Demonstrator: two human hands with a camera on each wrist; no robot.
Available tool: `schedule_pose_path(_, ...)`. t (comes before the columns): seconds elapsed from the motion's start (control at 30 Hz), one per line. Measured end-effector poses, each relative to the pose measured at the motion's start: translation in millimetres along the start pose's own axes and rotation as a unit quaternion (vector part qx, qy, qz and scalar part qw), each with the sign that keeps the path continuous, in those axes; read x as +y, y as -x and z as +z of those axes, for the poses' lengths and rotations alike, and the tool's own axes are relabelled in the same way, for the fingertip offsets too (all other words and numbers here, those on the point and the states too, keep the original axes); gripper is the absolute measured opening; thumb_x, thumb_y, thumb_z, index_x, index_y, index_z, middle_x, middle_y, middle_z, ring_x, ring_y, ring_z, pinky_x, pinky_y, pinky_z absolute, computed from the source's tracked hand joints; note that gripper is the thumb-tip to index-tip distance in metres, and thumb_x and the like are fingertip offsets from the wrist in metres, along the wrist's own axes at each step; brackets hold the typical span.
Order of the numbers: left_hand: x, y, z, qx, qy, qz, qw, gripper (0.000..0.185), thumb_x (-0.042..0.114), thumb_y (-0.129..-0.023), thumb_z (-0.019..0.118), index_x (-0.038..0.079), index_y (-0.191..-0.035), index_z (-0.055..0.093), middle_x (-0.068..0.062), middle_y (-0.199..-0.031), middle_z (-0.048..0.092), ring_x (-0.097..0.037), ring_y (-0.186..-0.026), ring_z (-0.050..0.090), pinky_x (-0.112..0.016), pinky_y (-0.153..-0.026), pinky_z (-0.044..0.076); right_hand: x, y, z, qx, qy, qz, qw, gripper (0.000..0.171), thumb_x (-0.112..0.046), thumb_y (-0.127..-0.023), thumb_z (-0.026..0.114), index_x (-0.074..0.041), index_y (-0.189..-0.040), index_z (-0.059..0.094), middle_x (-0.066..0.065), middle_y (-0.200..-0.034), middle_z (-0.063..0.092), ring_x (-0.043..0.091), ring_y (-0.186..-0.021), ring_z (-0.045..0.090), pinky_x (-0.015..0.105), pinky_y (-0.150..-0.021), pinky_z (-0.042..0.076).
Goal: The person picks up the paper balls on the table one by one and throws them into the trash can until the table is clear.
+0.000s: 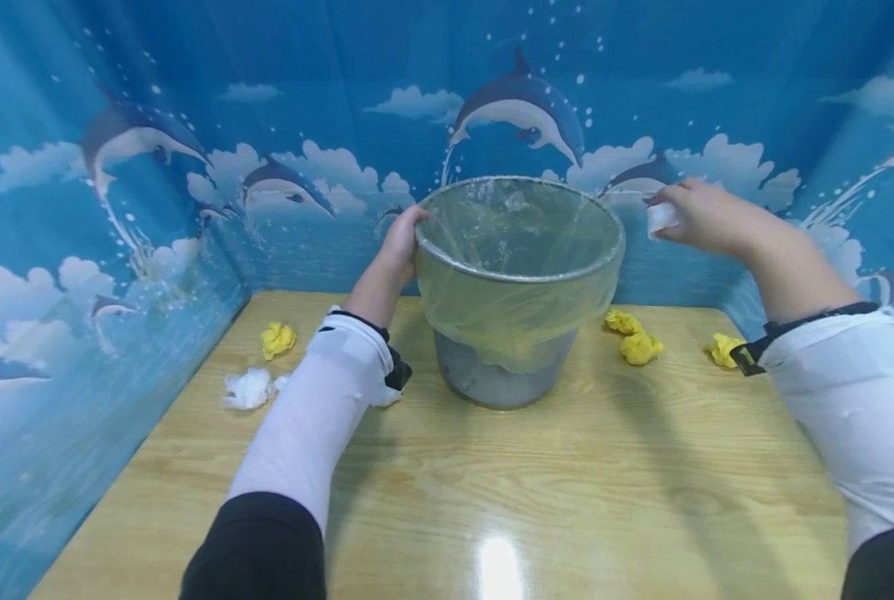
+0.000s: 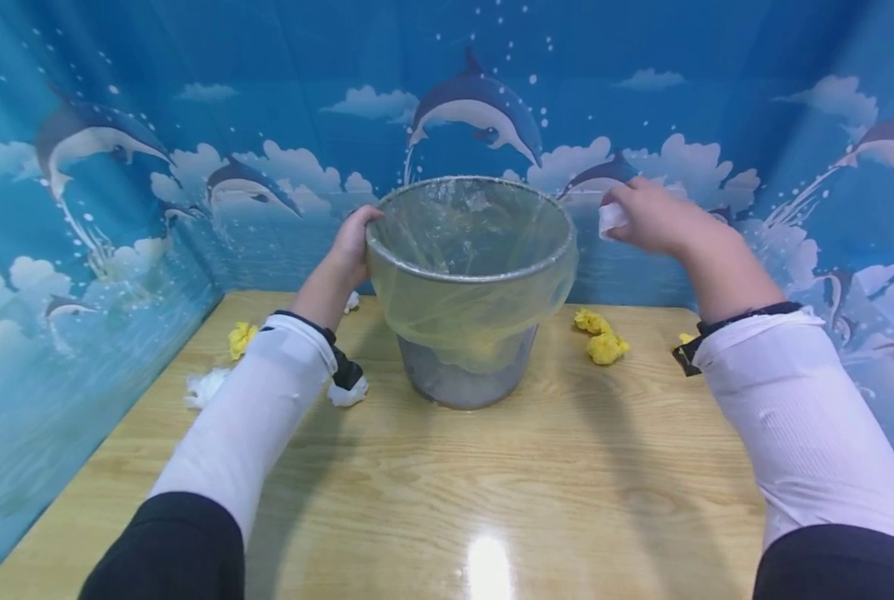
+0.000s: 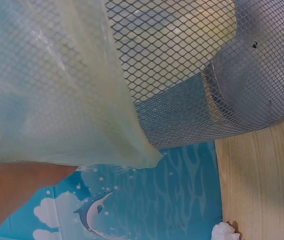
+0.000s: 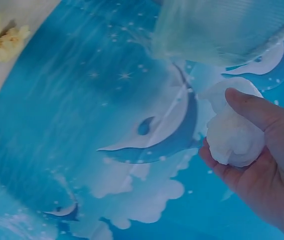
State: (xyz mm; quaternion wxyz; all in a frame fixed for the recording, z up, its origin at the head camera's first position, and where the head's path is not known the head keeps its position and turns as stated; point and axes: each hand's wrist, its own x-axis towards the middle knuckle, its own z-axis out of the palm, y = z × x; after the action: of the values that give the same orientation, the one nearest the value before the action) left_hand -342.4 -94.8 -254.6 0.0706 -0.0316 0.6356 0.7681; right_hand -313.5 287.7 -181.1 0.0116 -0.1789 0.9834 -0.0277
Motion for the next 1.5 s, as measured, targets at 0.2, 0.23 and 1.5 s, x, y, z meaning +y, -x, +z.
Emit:
schedule_pose_path(0.2, -1.4, 0.0, 0.4, -0.004, -0.006, -0.004, 1.0, 0.047, 0.028, -0.101, 0.038, 0.016, -0.146, 0.037, -0.004, -0.142, 0.039, -0.017, -0.097, 0.048, -0.031, -0.086, 0.04, -15.5, -4.4, -15.8, 0.036, 0.02, -0.019, 0.999, 0.048, -0.012, -0.096, 0.056, 0.01, -0.136, 0.04, 0.037, -0.126, 0.04, 0.052, -0.111, 0.044, 0.062, -0.087, 0.045)
schedule_pose_path(0.23, -1.1, 0.0, 0.1, -0.003, -0.007, -0.006, 1.0, 0.048, 0.028, -0.101, 0.038, 0.017, -0.147, 0.037, -0.003, -0.143, 0.038, -0.016, -0.098, 0.047, -0.031, -0.087, 0.04, -18.5, -5.0, -18.1, 0.042, 0.019, -0.021, 0.999, 0.048, -0.011, -0.096, 0.056, 0.01, -0.136, 0.04, 0.037, -0.126, 0.04, 0.052, -0.111, 0.044, 0.062, -0.087, 0.045)
schedule_pose_path(1.5, 0.0, 0.5, 1.1, 0.009, -0.007, -0.003, 0.9999, 0.046, 0.029, -0.1, 0.039, 0.014, -0.143, 0.04, -0.003, -0.133, 0.042, -0.014, -0.092, 0.049, -0.03, -0.087, 0.041, -118.0, -38.0, -25.9, 0.044, -0.024, -0.125, 0.991, 0.05, -0.019, -0.098, 0.057, 0.0, -0.141, 0.041, 0.027, -0.134, 0.042, 0.042, -0.118, 0.047, 0.055, -0.098, 0.044)
